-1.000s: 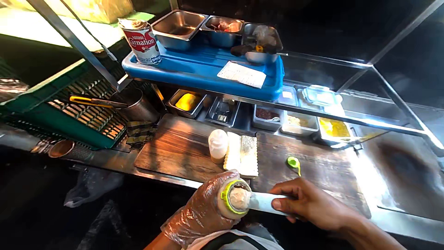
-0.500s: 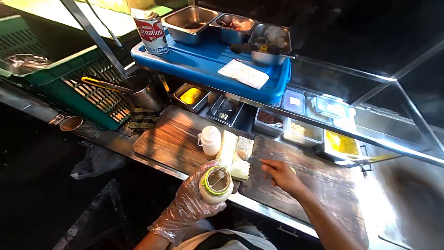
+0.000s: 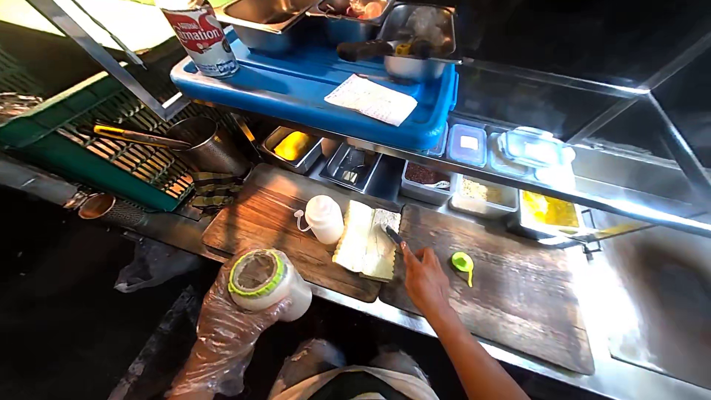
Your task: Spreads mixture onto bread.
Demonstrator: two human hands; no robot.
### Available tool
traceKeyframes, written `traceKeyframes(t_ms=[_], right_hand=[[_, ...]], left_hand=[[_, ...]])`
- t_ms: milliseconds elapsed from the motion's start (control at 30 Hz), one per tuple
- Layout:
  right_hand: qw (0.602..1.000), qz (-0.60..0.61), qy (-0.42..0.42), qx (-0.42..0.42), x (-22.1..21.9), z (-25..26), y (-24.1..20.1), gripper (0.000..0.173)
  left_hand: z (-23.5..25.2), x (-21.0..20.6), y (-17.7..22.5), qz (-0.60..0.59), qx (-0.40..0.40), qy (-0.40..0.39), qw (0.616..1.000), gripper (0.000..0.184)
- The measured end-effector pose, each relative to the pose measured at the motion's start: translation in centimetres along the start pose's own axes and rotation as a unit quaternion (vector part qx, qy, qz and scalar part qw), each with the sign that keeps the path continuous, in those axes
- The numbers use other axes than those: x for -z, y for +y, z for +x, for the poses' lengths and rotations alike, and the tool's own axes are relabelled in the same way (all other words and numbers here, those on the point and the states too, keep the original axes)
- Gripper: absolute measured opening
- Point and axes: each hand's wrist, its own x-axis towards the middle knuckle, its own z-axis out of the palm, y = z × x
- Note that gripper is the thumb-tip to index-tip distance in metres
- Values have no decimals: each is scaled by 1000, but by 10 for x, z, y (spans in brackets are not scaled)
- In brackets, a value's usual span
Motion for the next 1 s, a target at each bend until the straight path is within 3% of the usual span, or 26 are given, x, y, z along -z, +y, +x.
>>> traceKeyframes(t_ms=[100, 167, 267, 333, 400, 467, 567, 633, 733, 800, 933, 1000], right_hand=[[998, -59, 21, 11, 2, -39, -1, 46], [1000, -28, 4, -11, 13, -60, -12, 41], [990, 82, -48, -104, 18, -29, -37, 39], [986, 49, -74, -138, 6, -12, -52, 44], [988, -5, -86, -131, -1, -32, -70, 47], [979, 17, -118, -163, 10, -56, -89, 43], [974, 78, -66, -204, 16, -38, -99, 39], [973, 36, -53, -221, 5, -16, -102, 44], [978, -44, -56, -194, -12, -46, -120, 46], [975, -18, -65, -212, -5, -71, -131, 43], [979, -14, 12, -203, -1, -47, -97, 41], [980, -77, -7, -185, -5, -51, -80, 44]], left_hand=[[19, 8, -13, 19, -6, 18, 1000, 117], [29, 11, -20, 37, 5, 31, 999, 115], [50, 10, -35, 58, 19, 25, 998, 112], [62, 8, -47, 60, 11, 11, 998, 110], [78, 8, -59, 57, -17, -6, 998, 112], [90, 6, -71, 52, -45, -5, 998, 113], [102, 4, -82, 31, -37, -7, 999, 113], [105, 3, -89, 12, -45, -12, 999, 113], [104, 3, -94, -8, -58, -18, 998, 116], [105, 4, -96, -14, -57, -16, 998, 118], [103, 5, -108, -29, -64, -32, 997, 125], [100, 9, -123, -39, -47, -69, 996, 131]])
